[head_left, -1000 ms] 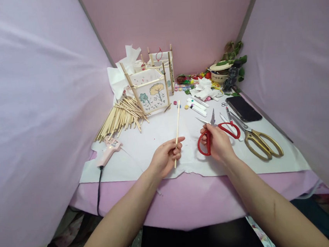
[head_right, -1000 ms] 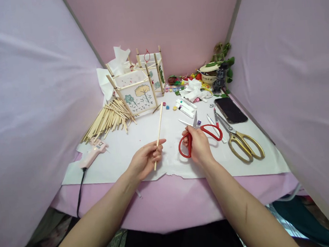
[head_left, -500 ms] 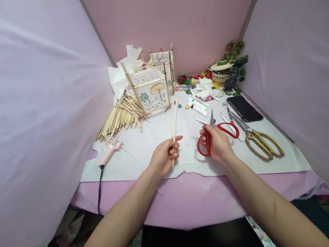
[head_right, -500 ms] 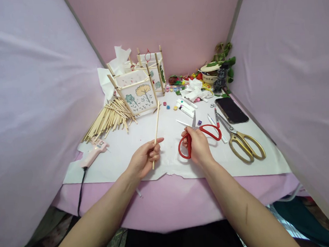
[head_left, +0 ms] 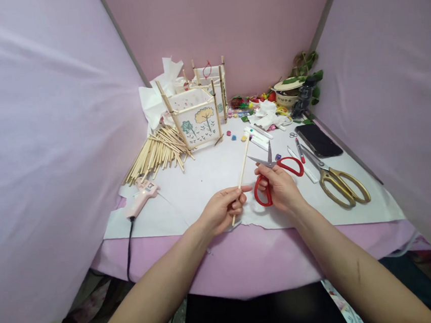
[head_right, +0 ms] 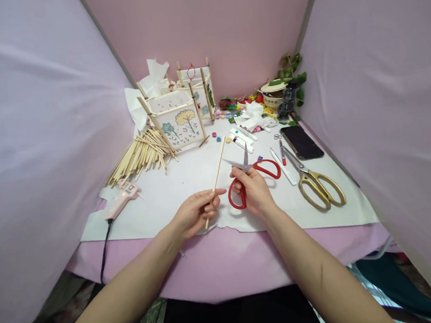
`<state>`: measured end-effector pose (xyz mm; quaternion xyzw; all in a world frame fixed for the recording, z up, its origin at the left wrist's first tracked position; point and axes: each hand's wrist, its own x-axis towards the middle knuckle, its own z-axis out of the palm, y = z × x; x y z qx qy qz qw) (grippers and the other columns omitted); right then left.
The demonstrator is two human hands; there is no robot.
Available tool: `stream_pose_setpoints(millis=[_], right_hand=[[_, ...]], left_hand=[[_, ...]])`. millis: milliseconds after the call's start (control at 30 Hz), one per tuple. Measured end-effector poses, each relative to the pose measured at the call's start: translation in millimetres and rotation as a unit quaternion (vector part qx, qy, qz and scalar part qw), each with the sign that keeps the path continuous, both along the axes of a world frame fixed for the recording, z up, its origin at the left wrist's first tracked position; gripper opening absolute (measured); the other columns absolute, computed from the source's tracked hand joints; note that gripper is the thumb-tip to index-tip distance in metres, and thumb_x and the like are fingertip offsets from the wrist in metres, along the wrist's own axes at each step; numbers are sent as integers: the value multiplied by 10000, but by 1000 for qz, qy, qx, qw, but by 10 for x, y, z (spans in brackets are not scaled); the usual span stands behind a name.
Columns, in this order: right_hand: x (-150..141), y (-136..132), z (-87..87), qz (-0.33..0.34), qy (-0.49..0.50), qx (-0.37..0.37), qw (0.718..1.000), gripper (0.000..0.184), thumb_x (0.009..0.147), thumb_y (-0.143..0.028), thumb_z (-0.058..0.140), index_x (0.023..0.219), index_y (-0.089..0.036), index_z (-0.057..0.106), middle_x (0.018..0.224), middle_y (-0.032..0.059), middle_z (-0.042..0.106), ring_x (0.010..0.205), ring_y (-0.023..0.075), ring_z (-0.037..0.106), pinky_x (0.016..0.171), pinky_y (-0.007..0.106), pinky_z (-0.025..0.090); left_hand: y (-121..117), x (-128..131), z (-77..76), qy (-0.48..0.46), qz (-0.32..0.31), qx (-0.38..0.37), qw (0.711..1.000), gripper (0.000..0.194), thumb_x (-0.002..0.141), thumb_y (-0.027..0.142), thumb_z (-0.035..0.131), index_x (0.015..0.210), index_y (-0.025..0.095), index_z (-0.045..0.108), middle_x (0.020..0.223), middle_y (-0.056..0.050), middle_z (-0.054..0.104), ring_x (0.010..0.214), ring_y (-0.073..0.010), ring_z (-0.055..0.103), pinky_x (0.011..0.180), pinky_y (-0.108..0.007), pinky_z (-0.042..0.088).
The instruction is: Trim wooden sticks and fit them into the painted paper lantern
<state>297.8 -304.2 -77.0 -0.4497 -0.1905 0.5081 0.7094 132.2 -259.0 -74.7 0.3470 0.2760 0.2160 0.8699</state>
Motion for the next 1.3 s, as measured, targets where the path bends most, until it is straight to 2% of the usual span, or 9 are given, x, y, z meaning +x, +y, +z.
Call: stream_pose_setpoints(millis=[167, 300, 433, 567, 800, 1000, 1200, 1300], right_hand=[[17, -8, 19, 94, 88, 22, 991, 284, 689, -333, 767, 896, -198, 626, 602, -83, 498, 404, 24, 337, 377, 166, 332], [36, -7, 11, 98, 115, 16, 988, 190, 705, -263, 747, 808, -149, 634, 502, -98, 435, 364, 17, 265, 335, 160, 273], [67, 12, 7, 90, 133, 23, 987, 162, 716, -233, 737, 767, -125, 628, 492, -94, 445, 363, 0, 257, 338, 133, 262], [75, 17, 11, 93, 140, 24, 985, 173, 712, -234, 741, 779, -126, 624, 493, -95, 447, 360, -1, 274, 343, 129, 270], [82, 6, 10, 101, 131, 29, 986, 170, 724, -240, 734, 787, -123, 628, 498, -92, 456, 360, -1, 268, 345, 130, 270], [54, 2, 12, 99, 115, 21, 988, 174, 709, -247, 742, 790, -139, 632, 493, -93, 454, 366, 9, 268, 347, 141, 275], [29, -11, 29, 113, 86, 18, 990, 182, 704, -270, 740, 779, -150, 626, 490, -88, 462, 359, 14, 267, 346, 154, 264], [19, -15, 40, 115, 76, 19, 990, 205, 692, -291, 746, 782, -156, 620, 487, -91, 457, 352, 15, 263, 345, 161, 262]], left_hand=[[-109, 37, -80, 12, -83, -8, 996, 259, 802, 255, 638, 997, 89, 673, 627, 9, 454, 470, -23, 299, 437, -167, 181], [-166, 48, -96, 13, -119, 7, 993, 278, 846, 289, 572, 1040, 109, 656, 594, 20, 441, 449, -33, 281, 446, -187, 176], [-161, 38, -37, 11, -118, -5, 993, 277, 808, 192, 557, 1042, 79, 654, 625, 14, 441, 468, -30, 262, 462, -191, 178], [-153, 34, -20, 11, -116, -19, 993, 364, 753, 105, 508, 1092, 76, 635, 633, 12, 441, 482, -39, 269, 465, -193, 179], [-152, 43, -58, 20, -115, -17, 993, 315, 834, 221, 519, 1083, 68, 636, 628, 18, 438, 474, -36, 277, 459, -191, 182], [-126, 47, -96, 29, -120, -21, 992, 294, 809, 184, 476, 1031, 84, 641, 573, 30, 440, 433, -43, 269, 442, -194, 190], [-112, 42, -107, 48, -113, -32, 992, 288, 720, 124, 454, 929, 98, 650, 528, 38, 416, 417, -48, 245, 420, -190, 185], [-139, 41, -97, 44, -110, -29, 993, 237, 790, 210, 479, 914, 98, 647, 540, 36, 408, 432, -45, 252, 423, -181, 199]])
